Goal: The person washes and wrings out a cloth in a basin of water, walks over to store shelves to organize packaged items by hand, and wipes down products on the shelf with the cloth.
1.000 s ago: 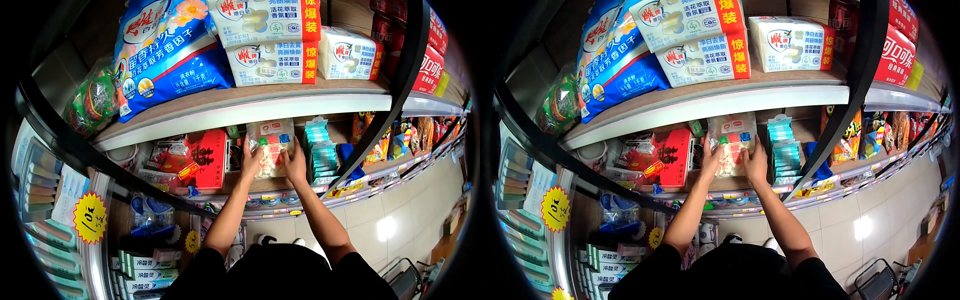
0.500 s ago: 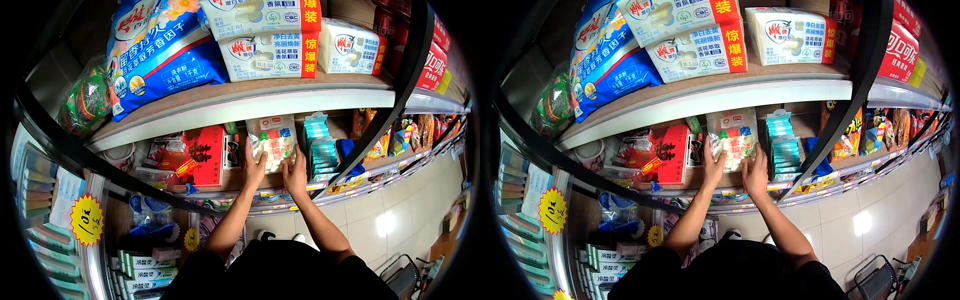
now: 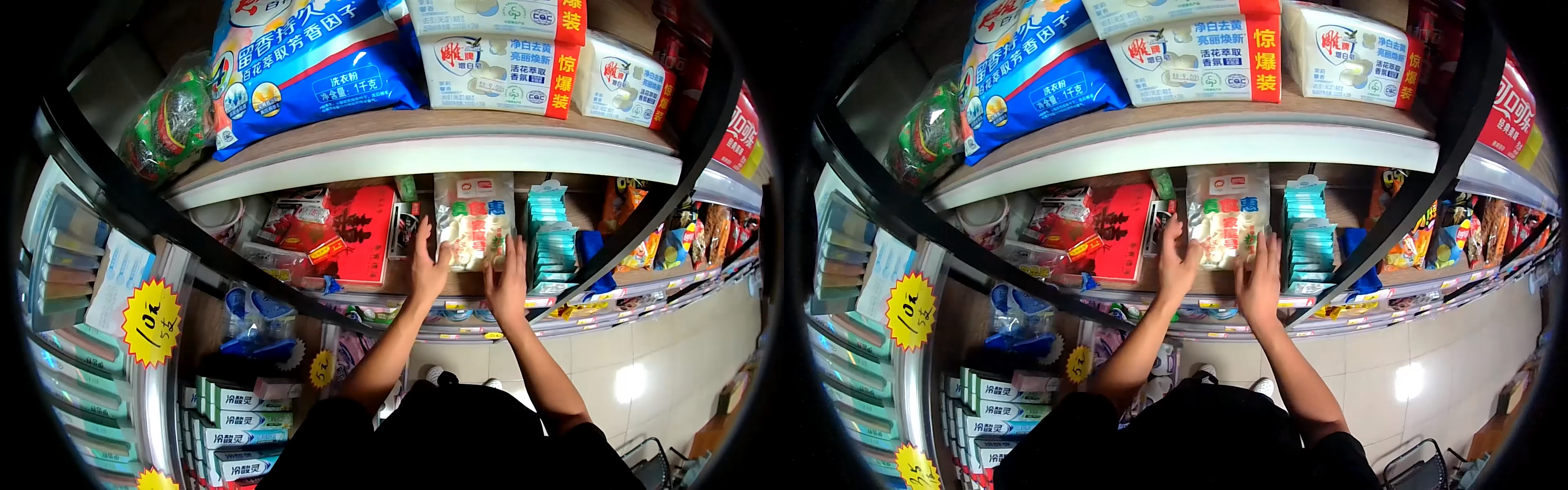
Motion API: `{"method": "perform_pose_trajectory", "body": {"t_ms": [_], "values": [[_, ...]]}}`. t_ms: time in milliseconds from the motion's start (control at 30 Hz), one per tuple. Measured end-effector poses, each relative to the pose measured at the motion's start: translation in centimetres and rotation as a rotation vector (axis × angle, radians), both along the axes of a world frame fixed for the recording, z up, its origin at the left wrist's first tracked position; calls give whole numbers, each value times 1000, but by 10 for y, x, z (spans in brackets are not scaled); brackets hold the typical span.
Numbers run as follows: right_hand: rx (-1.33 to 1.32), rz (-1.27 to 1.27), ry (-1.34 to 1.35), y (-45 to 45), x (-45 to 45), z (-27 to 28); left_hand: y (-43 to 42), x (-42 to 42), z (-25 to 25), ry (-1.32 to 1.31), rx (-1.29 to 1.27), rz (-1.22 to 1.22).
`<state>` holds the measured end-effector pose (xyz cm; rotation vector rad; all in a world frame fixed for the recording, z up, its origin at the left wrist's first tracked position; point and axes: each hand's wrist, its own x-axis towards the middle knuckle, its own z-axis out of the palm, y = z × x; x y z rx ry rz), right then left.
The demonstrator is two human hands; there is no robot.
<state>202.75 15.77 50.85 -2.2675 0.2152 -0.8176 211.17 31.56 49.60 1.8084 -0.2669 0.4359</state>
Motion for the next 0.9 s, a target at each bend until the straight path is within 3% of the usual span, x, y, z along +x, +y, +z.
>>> {"method": "perform_pose_trajectory", "body": {"t_ms": [67,133,200,500,667,900], "values": [[-218,74,-55,2,-21,9,24,-5,-5,-13,127,77],[-120,154,-116,4,-46,17,47,-7,5,-188,380,175],[78,362,-85,-7,-72,11,59,-4,10,-103,606,240],[84,110,-226,-90,-140,23,48,15,-3,-29,1035,356],[166,-191,-206,-163,-128,-3,36,15,1,50,1028,380],[-263,-13,36,-241,-75,-8,32,40,-20,165,866,395]]}}
